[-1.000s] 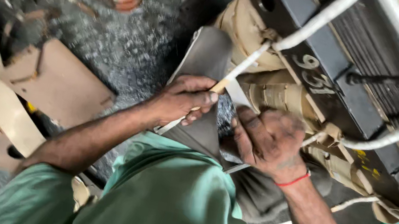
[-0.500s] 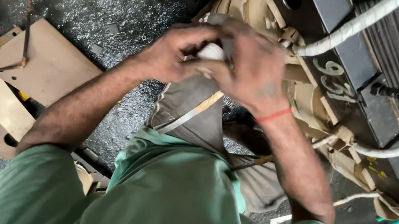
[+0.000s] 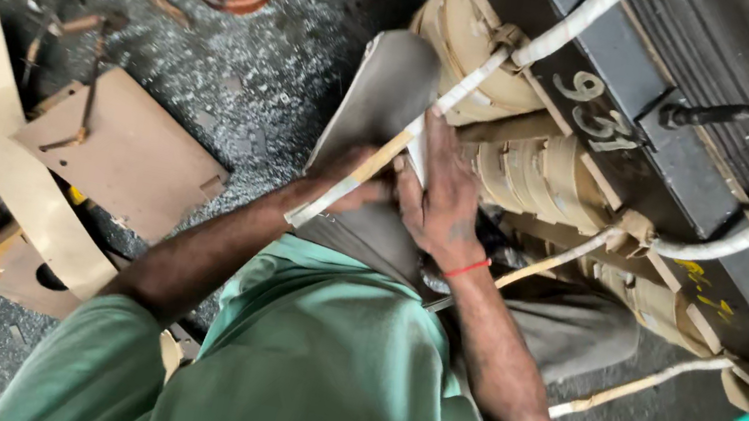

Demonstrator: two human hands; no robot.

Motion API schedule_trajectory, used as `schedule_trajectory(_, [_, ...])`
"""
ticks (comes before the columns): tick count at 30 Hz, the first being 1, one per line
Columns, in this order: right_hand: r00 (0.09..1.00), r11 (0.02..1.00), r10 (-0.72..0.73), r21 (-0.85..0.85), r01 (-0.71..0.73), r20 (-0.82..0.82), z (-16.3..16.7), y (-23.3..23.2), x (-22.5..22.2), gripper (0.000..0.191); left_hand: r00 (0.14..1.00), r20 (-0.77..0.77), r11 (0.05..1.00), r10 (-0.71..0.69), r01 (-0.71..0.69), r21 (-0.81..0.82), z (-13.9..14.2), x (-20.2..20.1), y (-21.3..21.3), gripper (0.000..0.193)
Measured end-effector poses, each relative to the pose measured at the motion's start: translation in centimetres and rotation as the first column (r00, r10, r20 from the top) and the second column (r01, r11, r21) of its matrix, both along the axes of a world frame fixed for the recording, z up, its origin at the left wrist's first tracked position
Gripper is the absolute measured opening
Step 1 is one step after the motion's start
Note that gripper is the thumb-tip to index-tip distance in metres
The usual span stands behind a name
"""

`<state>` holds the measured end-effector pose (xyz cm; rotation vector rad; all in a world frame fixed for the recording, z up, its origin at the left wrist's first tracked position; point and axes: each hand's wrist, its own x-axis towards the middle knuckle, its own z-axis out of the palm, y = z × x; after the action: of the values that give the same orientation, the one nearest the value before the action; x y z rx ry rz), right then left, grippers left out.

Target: The person wraps a white tape around a metal rod using both hands. They then use pliers to cut the tape and continue wrapping another section of the rod.

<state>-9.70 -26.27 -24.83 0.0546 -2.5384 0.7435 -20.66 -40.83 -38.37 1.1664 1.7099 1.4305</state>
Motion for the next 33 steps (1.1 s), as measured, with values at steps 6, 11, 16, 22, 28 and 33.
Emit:
schedule_trajectory(6, [0.998,0.995,0.051,0.082,-0.048,-0.037,2.7,0.8,3.5,0.045,0.540,0.836,0.992,0.100,0.011,-0.126,10.2,-3.0,-3.7,0.043])
schedule_trajectory(11, [0.996,0.983,0.089,0.162,-0.090,0.013,5.0,2.0,4.5,0.038,0.345,0.936,0.994,0.073,0.048,-0.096,14.1,-1.9,-2.8,0.041])
schedule_trajectory(16, [0.979,0.958,0.169,0.213,-0.191,0.117,8.8,2.7,4.1,0.035,0.419,0.877,0.965,0.233,0.014,-0.263,13.8,-1.0,-1.6,0.030])
schedule_trajectory(22, [0.956,0.912,0.244,0.296,-0.283,0.162,12.5,1.4,1.4,0.031,0.431,0.881,0.970,0.194,0.048,-0.237,12.4,-0.5,-1.5,0.030])
schedule_trajectory(28, [0.917,0.826,0.333,0.403,-0.395,0.218,14.7,0.3,-4.6,0.022,0.258,0.964,0.997,0.070,-0.005,-0.071,11.5,0.5,-1.3,0.018])
schedule_trajectory(33, [0.886,0.767,0.373,0.446,-0.461,0.275,11.8,0.2,-9.8,0.017,0.435,0.900,0.986,0.016,-0.155,0.057,11.2,-0.8,-1.9,0.026])
